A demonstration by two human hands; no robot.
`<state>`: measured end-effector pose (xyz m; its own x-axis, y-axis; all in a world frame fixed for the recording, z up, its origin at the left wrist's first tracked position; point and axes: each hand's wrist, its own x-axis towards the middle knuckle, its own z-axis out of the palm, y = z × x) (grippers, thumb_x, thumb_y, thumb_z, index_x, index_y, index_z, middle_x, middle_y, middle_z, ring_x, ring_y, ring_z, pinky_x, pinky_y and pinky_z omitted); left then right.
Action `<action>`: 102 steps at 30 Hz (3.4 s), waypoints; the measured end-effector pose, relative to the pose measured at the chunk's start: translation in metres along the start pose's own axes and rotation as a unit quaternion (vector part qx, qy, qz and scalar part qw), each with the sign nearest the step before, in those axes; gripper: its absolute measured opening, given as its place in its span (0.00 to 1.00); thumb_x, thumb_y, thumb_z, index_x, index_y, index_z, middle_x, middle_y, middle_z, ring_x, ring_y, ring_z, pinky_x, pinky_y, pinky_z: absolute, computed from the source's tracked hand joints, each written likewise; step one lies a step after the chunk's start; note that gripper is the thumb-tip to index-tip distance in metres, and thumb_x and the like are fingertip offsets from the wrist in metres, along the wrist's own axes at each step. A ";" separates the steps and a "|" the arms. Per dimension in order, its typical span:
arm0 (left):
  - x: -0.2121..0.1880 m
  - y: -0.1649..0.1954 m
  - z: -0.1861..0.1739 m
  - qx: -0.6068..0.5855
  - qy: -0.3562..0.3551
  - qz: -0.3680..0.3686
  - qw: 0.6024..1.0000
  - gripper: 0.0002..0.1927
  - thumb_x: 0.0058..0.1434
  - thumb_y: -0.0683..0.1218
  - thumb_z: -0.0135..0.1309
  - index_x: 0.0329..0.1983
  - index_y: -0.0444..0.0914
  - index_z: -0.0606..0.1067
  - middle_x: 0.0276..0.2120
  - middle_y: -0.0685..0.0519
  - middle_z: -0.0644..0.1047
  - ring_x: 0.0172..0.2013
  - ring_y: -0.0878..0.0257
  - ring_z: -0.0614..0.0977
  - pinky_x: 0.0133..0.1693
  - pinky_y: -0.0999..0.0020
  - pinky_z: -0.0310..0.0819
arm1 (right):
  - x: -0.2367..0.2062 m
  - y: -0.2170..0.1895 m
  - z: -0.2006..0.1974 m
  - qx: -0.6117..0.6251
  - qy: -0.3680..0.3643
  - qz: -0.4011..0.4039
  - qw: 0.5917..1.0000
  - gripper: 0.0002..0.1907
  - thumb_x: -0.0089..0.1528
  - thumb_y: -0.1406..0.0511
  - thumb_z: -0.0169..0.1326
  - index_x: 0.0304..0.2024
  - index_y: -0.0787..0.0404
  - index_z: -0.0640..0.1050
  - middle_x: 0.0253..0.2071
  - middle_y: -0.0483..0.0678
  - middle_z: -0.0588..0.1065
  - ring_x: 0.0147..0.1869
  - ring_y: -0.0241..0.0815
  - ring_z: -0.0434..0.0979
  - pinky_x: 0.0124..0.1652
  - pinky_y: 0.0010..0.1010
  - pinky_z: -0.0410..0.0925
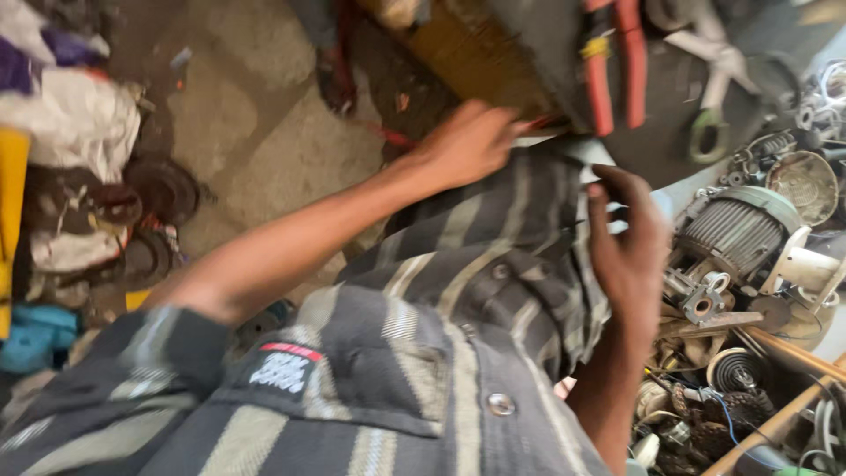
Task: The person manipulates wires and small components on a workbench, using pliers and scissors to cut and adjust parts of an electrical device. Another person works nearby on a similar component.
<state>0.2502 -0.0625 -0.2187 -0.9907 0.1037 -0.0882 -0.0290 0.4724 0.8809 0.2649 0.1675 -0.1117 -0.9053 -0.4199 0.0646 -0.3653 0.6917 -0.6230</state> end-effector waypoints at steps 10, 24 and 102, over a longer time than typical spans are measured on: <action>0.025 0.022 0.052 -0.028 0.147 0.108 0.983 0.14 0.63 0.52 0.53 0.40 0.36 0.74 0.37 0.39 0.75 0.42 0.42 0.78 0.44 0.51 0.74 | -0.015 -0.001 0.017 -0.028 0.004 0.057 0.998 0.12 0.73 0.63 0.56 0.54 0.66 0.80 0.43 0.52 0.80 0.47 0.38 0.79 0.48 0.30 0.70; 0.015 0.024 0.033 -0.073 0.151 0.067 0.984 0.16 0.65 0.50 0.53 0.32 0.31 0.75 0.31 0.34 0.77 0.35 0.39 0.80 0.40 0.49 0.75 | -0.035 0.003 0.010 -0.013 0.028 0.122 0.992 0.15 0.72 0.60 0.55 0.54 0.65 0.80 0.43 0.49 0.80 0.45 0.34 0.77 0.43 0.26 0.69; 0.036 0.007 0.085 0.102 0.179 -0.095 0.974 0.16 0.54 0.48 0.59 0.41 0.33 0.76 0.42 0.34 0.76 0.48 0.37 0.75 0.50 0.46 0.70 | -0.051 0.206 0.048 0.133 0.122 0.055 0.982 0.10 0.61 0.65 0.58 0.44 0.60 0.83 0.29 0.47 0.82 0.33 0.34 0.81 0.31 0.26 0.72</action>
<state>0.2257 0.0186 -0.2553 -0.9540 -0.2971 -0.0412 -0.2258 0.6210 0.7506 0.2467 0.3030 -0.2809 -0.9728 -0.1765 0.1501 -0.2227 0.5341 -0.8156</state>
